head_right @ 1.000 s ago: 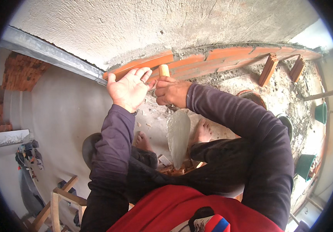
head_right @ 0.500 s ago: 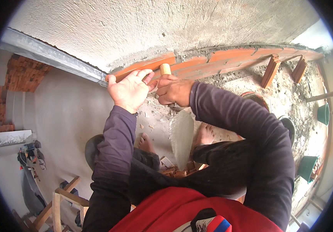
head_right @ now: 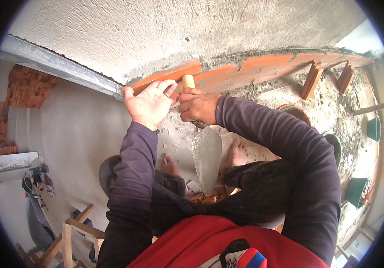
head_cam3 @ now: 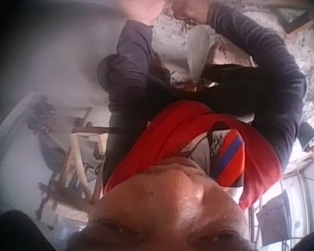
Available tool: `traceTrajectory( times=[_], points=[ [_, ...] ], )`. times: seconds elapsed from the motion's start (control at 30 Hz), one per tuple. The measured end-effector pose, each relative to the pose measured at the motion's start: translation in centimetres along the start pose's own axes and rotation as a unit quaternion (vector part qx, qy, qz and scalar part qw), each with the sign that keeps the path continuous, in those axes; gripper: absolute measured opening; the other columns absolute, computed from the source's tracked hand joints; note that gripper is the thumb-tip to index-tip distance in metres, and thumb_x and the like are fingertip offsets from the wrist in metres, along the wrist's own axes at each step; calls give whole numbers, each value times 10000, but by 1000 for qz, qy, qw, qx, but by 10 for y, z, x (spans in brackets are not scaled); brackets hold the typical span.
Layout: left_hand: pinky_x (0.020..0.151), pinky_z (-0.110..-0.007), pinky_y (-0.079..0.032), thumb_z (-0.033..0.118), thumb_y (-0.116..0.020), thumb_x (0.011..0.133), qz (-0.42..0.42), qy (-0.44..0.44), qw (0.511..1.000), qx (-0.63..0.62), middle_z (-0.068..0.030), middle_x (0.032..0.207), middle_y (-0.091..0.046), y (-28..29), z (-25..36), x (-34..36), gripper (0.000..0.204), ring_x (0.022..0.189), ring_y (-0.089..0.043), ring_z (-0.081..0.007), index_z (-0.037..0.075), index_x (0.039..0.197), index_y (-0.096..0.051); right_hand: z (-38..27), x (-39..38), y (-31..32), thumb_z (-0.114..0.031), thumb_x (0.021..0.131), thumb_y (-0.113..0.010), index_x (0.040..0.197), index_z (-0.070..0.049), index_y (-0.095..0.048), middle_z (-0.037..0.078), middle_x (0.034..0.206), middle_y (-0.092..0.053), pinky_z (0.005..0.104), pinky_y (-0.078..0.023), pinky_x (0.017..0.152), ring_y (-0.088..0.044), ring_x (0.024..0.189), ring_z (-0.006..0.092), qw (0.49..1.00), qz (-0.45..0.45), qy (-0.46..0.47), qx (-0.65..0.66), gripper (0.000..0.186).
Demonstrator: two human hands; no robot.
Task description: The person applies mortar from a bucket onto a wall and places bricks on top of it using a trowel.
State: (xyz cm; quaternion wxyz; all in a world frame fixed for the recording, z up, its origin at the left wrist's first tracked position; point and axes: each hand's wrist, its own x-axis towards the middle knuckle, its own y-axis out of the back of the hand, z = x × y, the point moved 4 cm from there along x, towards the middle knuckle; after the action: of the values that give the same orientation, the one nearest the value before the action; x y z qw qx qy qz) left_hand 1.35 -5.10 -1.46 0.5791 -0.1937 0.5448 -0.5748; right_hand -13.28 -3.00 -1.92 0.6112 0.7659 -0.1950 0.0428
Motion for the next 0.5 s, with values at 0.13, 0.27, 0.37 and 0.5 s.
traceTrajectory(
  times=[0.13,0.27,0.37,0.5],
  points=[
    [1137,-523,-106,853,-170,807,4,-4,1000,-16,-238,1571,-96,-4,-1,1,1134,1437,-157,-376,4,1510,98,-1,-1,3,-162,672,-625,779,-118,-622,-10,858,-571,409,-328,1090,-534,1024,209,1000,0,12,23,115],
    [1160,-505,-56,843,-166,815,1,3,1000,4,-236,1577,-91,-8,-5,-2,1125,1444,-134,-382,-2,1506,105,4,-11,11,-133,650,-658,776,-98,-615,19,848,-567,408,-372,1014,-544,979,233,998,32,-17,53,138],
    [1167,-488,-26,824,-157,829,15,-5,1000,10,-232,1586,-67,-10,-6,-7,1101,1459,-109,-369,-6,1504,104,1,-23,28,-110,656,-679,757,-80,-600,44,844,-565,410,-408,917,-551,914,257,987,92,-61,118,132],
    [1169,-484,-20,785,-138,855,3,-22,1000,2,-217,1597,-10,0,-8,-7,1045,1482,-74,-314,-2,1509,77,7,-67,45,-25,748,-704,826,-64,-562,60,851,-552,368,-449,784,-552,845,242,932,209,-159,250,167]
  ],
)
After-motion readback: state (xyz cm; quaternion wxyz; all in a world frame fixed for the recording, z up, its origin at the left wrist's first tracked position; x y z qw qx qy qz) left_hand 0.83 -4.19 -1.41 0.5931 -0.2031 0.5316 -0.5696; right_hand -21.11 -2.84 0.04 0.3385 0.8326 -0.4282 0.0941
